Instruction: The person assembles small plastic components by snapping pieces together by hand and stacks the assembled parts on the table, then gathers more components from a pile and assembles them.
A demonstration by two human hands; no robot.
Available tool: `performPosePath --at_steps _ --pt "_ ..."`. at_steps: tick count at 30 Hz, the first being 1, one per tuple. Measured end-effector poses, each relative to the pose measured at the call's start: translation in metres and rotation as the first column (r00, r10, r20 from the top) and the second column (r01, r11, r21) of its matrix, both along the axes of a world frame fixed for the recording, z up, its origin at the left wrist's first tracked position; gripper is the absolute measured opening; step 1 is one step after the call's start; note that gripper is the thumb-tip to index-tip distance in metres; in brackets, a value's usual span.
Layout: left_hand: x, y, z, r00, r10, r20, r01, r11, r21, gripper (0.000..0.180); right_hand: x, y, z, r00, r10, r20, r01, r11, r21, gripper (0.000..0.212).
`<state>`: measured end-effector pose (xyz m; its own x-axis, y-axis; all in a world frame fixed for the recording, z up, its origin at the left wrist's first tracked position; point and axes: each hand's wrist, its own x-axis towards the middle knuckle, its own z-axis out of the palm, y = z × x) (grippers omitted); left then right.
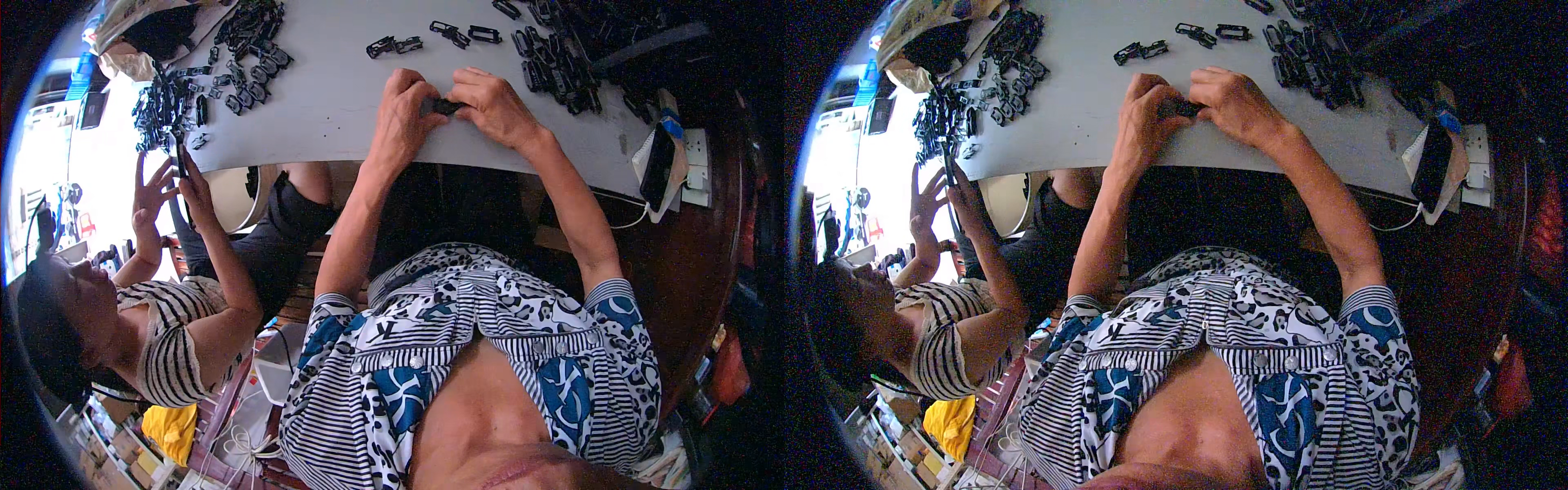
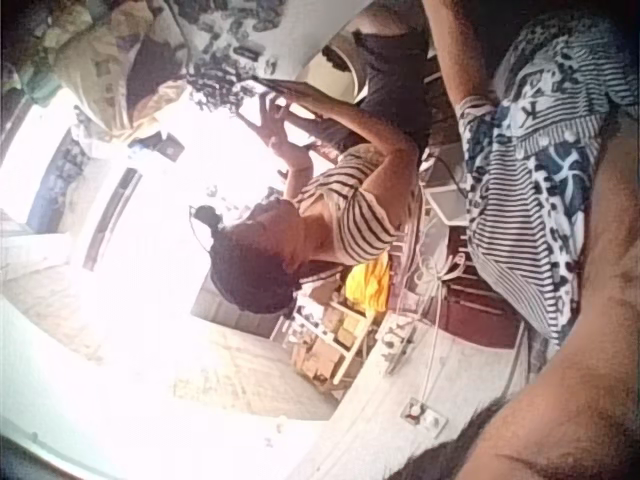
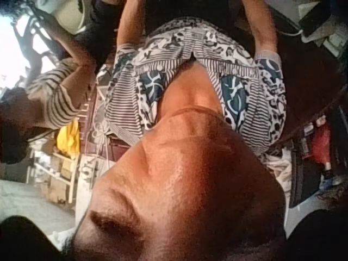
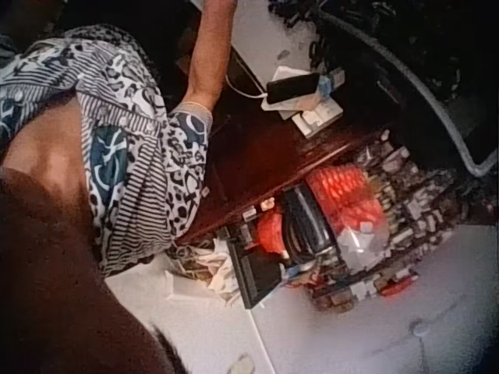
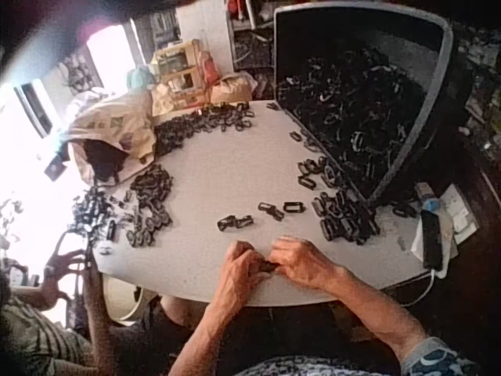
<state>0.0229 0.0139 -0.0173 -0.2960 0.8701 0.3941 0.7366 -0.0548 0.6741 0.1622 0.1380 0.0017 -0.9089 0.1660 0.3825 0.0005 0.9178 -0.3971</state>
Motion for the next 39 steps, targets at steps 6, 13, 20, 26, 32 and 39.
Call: performPosePath --at_steps 6,13,20,26,32,39 --pt "-0.017 0.002 0.013 0.996 0.086 -0.033 -0.086 0.996 -0.002 0.028 -0.002 0.013 0.009 0.994 -0.096 0.059 0.096 0.995 -0.002 0.016" --pt "-0.032 0.045 0.019 0.789 0.274 -0.550 -0.304 0.952 0.039 0.021 -0.029 0.088 -0.007 0.920 -0.374 -0.117 0.391 0.860 0.329 0.011" --pt "-0.030 0.050 0.005 0.783 0.212 -0.585 -0.236 0.971 0.035 0.018 -0.024 0.067 0.003 0.901 -0.425 -0.088 0.406 0.897 -0.175 0.026" --pt "-0.017 0.047 0.016 0.903 0.178 -0.390 -0.223 0.972 -0.073 0.035 0.001 0.043 -0.013 0.937 -0.312 -0.158 0.114 0.701 -0.704 0.033" --pt "-0.033 0.051 0.000 0.988 0.081 -0.128 -0.085 0.996 -0.030 0.032 0.010 0.030 -0.013 0.914 -0.404 -0.029 0.382 0.884 -0.268 0.030" --pt "-0.025 0.050 0.013 0.900 0.124 0.417 -0.081 0.989 -0.121 0.024 0.011 0.027 -0.016 0.904 -0.425 -0.058 0.421 0.905 -0.068 0.029"
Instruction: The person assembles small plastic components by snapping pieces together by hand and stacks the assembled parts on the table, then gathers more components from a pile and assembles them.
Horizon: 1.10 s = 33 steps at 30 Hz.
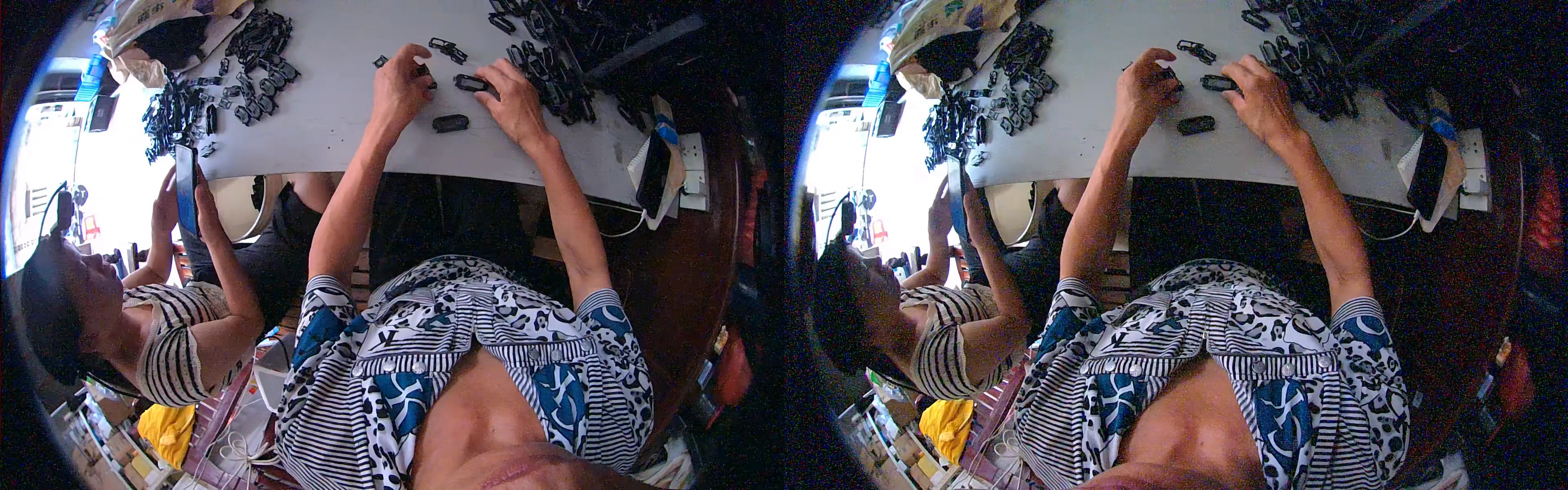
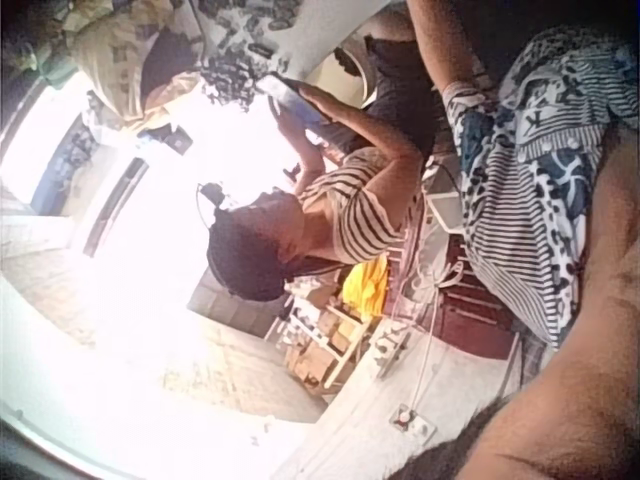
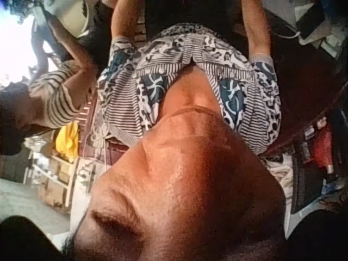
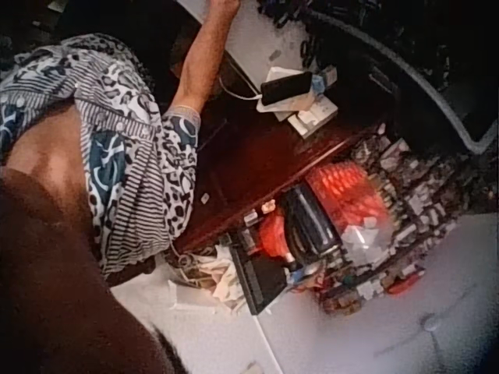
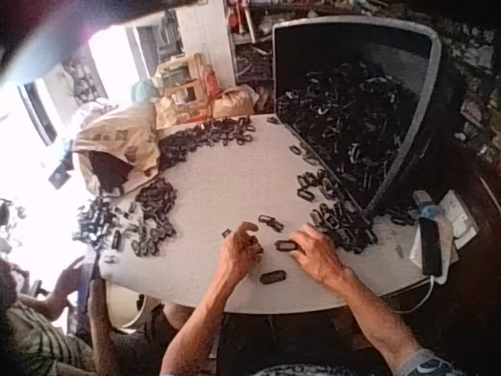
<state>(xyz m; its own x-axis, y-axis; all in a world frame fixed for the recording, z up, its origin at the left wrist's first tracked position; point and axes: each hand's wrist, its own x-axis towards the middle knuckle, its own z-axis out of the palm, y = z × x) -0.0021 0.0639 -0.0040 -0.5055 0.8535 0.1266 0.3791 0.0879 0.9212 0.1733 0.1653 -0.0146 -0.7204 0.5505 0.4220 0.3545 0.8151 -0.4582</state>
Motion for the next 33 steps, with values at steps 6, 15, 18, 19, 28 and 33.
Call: performPosePath --at_steps 6,15,18,19,28,33 --pt "-0.007 -0.006 -0.001 0.999 0.014 -0.036 -0.019 0.991 -0.130 0.027 -0.005 0.001 -0.001 1.000 -0.005 -0.002 0.005 1.000 0.004 0.030" --pt "-0.004 -0.022 -0.002 0.924 0.072 -0.376 -0.061 0.997 0.041 0.027 -0.023 -0.002 0.005 0.973 0.154 -0.170 -0.176 0.977 -0.122 0.028" --pt "-0.006 -0.023 -0.009 0.933 0.093 -0.348 -0.074 0.995 0.070 0.028 -0.033 -0.001 0.008 0.966 0.201 -0.163 -0.223 0.965 -0.136 0.029" --pt "-0.007 -0.023 -0.011 0.933 0.096 -0.347 -0.077 0.995 0.070 0.028 -0.037 -0.002 0.011 0.966 0.204 -0.161 -0.226 0.965 -0.136 0.029" --pt "-0.012 -0.023 -0.014 0.919 0.062 -0.389 -0.023 0.994 0.103 0.029 -0.053 0.006 0.006 0.936 0.343 -0.074 -0.340 0.939 0.054 0.027" --pt "-0.012 -0.022 -0.012 0.936 0.039 -0.349 -0.020 0.998 0.058 0.031 -0.056 0.010 0.004 0.923 0.380 0.068 -0.386 0.908 0.166 0.023"
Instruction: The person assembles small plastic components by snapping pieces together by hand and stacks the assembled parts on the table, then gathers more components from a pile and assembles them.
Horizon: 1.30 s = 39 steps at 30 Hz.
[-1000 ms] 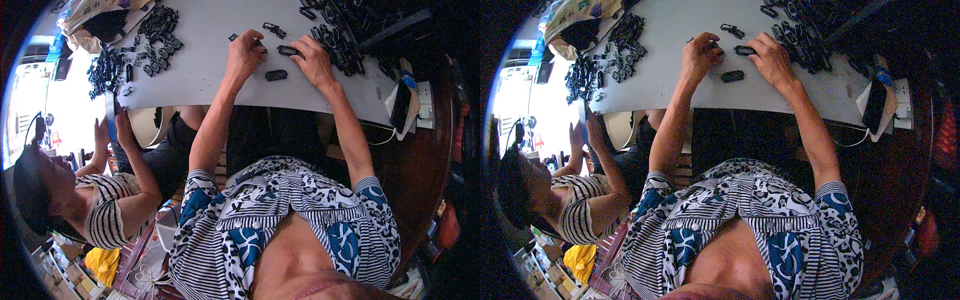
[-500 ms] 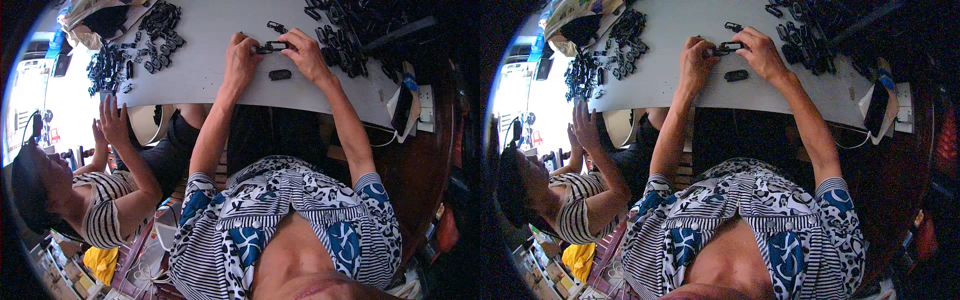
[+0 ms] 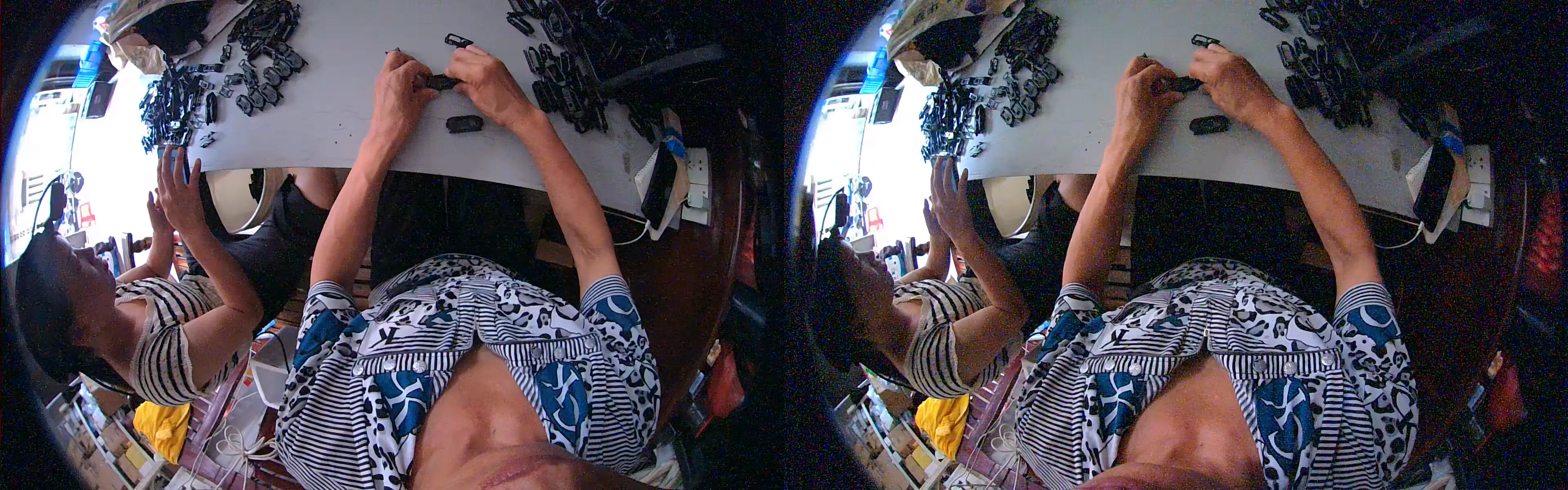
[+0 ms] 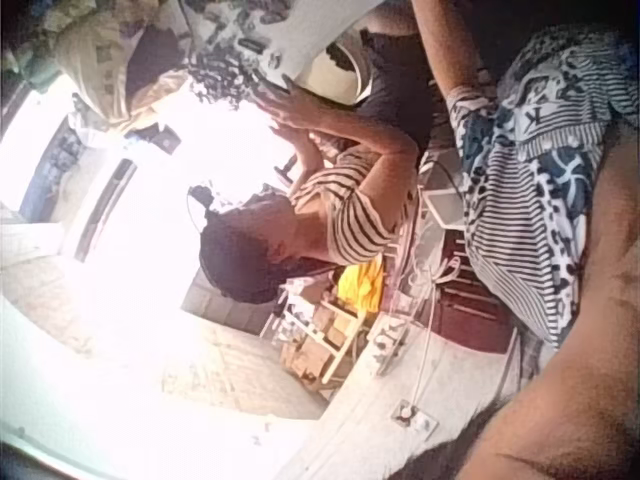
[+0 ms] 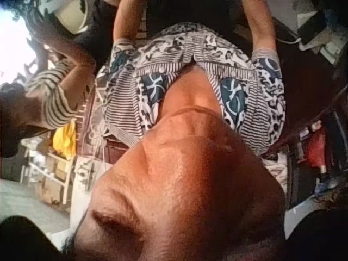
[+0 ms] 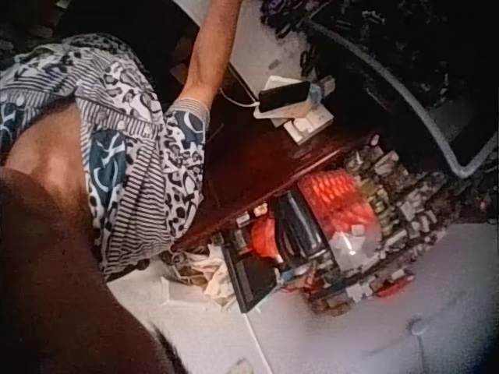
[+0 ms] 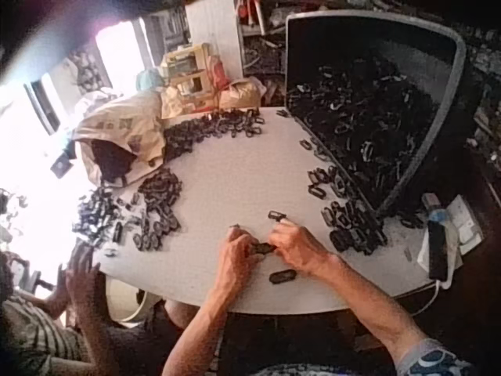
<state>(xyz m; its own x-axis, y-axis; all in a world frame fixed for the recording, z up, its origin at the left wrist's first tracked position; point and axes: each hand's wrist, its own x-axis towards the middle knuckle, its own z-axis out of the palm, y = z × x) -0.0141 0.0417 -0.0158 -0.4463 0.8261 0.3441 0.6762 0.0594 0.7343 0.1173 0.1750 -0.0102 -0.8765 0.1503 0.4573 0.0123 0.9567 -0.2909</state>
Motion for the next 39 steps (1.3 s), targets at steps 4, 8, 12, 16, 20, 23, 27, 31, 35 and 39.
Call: performPosePath --at_steps 4,8,12,16,20,23,27,31,35,39 --pt "0.003 -0.005 0.005 0.998 -0.011 -0.057 0.013 0.999 0.045 0.029 0.004 -0.004 0.001 1.000 0.007 -0.020 -0.006 1.000 0.017 0.022" --pt "-0.011 -0.020 0.008 0.996 0.046 0.072 -0.053 0.993 0.103 0.027 0.018 -0.012 0.007 1.000 -0.010 -0.008 0.009 0.999 -0.049 0.010" --pt "-0.038 -0.025 0.013 0.969 0.245 -0.027 -0.242 0.967 0.077 0.024 0.039 0.014 0.019 0.992 -0.128 0.003 0.128 0.988 -0.085 0.014" --pt "-0.040 -0.011 0.012 0.948 0.285 -0.139 -0.286 0.958 0.014 0.022 0.054 0.052 0.040 0.918 -0.391 -0.065 0.380 0.915 -0.138 0.014" --pt "-0.024 0.005 0.019 0.887 0.264 -0.379 -0.338 0.930 -0.143 0.032 0.062 0.078 0.047 0.846 -0.532 0.030 0.533 0.846 -0.019 0.017" --pt "-0.023 0.014 0.013 0.884 0.187 -0.429 -0.281 0.945 -0.168 0.037 0.060 0.081 0.047 0.808 -0.567 0.157 0.567 0.822 0.050 0.020" --pt "-0.023 0.019 0.016 0.957 0.124 -0.261 -0.156 0.982 -0.103 0.038 0.046 0.075 0.033 0.760 -0.618 0.202 0.583 0.785 0.209 0.022" --pt "-0.029 0.018 0.009 0.984 0.110 -0.143 -0.115 0.993 -0.032 0.037 0.036 0.073 0.016 0.781 -0.596 0.186 0.524 0.788 0.325 0.020" --pt "-0.028 0.016 0.013 0.985 0.095 0.141 -0.091 0.995 -0.036 0.032 0.027 0.064 0.014 0.843 -0.523 0.128 0.490 0.843 0.222 0.021" --pt "-0.029 0.015 0.012 0.767 -0.141 0.626 0.095 0.990 0.107 0.026 0.006 0.024 0.032 0.954 -0.265 -0.140 0.270 0.963 0.016 0.026"
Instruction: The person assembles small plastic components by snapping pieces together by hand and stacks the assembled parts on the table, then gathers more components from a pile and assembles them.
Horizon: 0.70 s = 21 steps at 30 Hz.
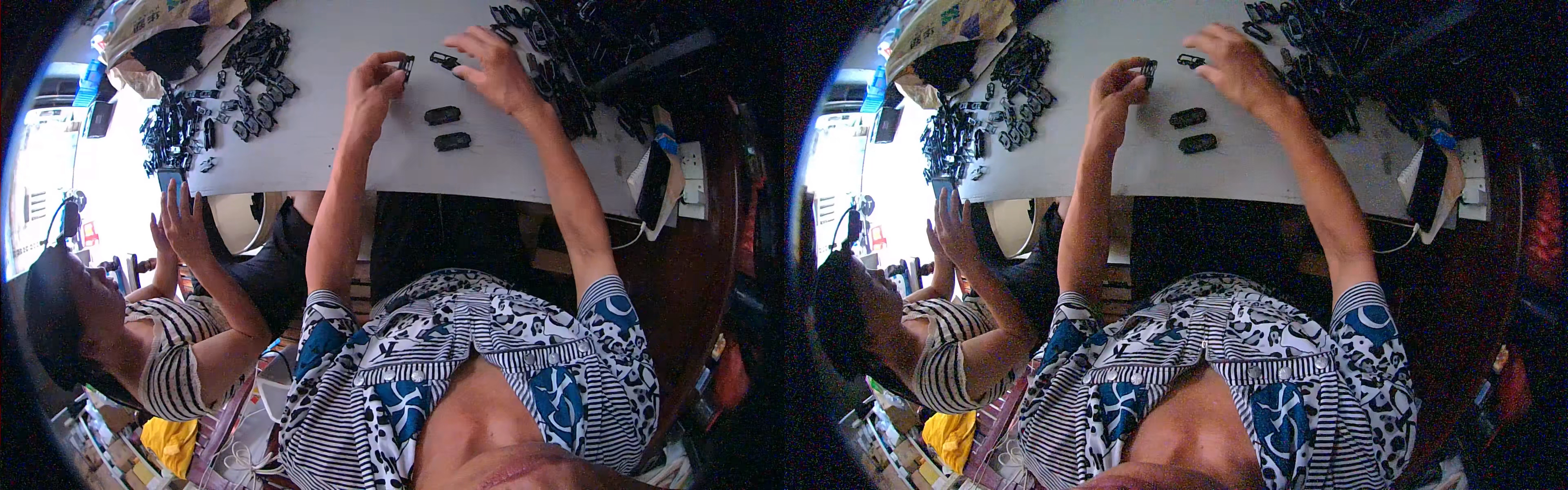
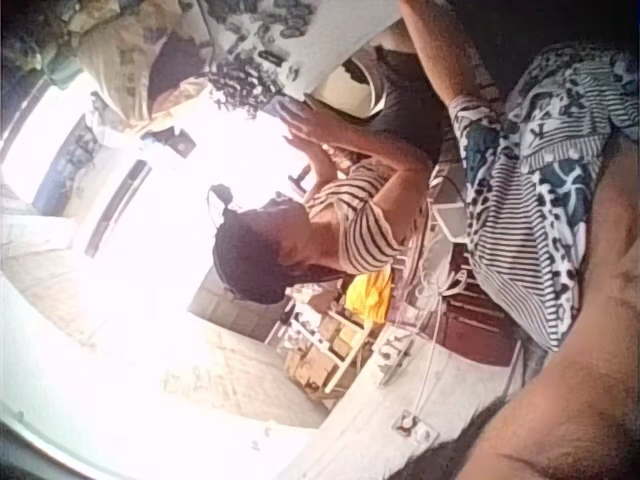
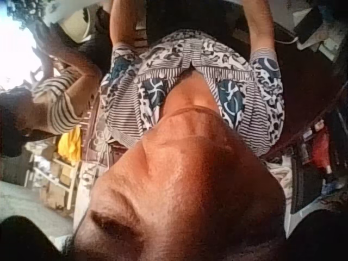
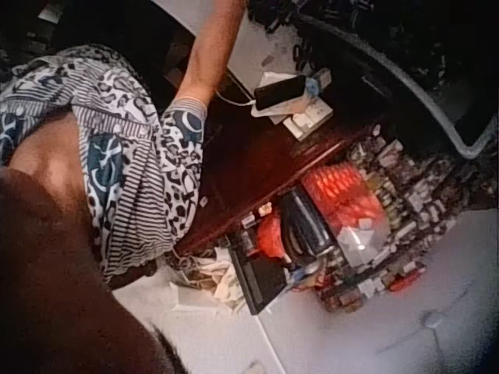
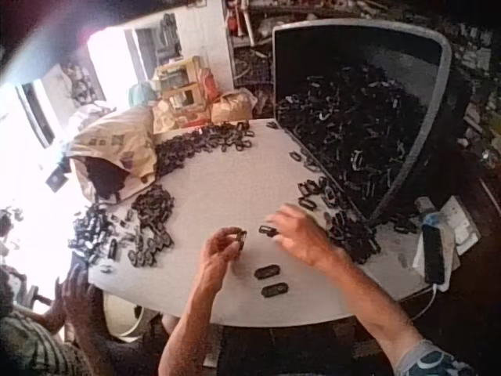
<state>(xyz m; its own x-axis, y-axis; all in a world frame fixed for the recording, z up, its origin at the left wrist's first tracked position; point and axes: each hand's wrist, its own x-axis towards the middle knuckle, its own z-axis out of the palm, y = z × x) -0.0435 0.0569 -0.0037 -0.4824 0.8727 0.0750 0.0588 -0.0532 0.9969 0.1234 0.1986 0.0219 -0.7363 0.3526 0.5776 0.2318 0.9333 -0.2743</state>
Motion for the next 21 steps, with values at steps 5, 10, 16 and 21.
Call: performPosePath --at_steps 5,10,16,21 --pt "0.011 0.000 0.008 0.953 -0.096 0.287 0.082 0.995 0.061 0.032 -0.021 -0.023 -0.002 0.959 0.258 -0.120 -0.267 0.962 -0.064 0.027" --pt "0.012 -0.004 0.008 0.916 -0.252 0.313 0.214 0.965 0.152 0.035 -0.020 -0.018 -0.003 0.954 0.271 -0.127 -0.287 0.948 -0.139 0.029" --pt "0.008 -0.003 -0.005 0.767 -0.367 0.526 0.268 0.928 0.258 0.036 -0.016 -0.017 -0.007 0.921 0.301 -0.249 -0.347 0.922 -0.171 0.023" --pt "0.019 -0.002 -0.004 0.594 -0.488 0.640 0.247 0.867 0.433 0.036 -0.012 -0.019 -0.009 0.878 0.309 -0.366 -0.416 0.871 -0.263 0.023"
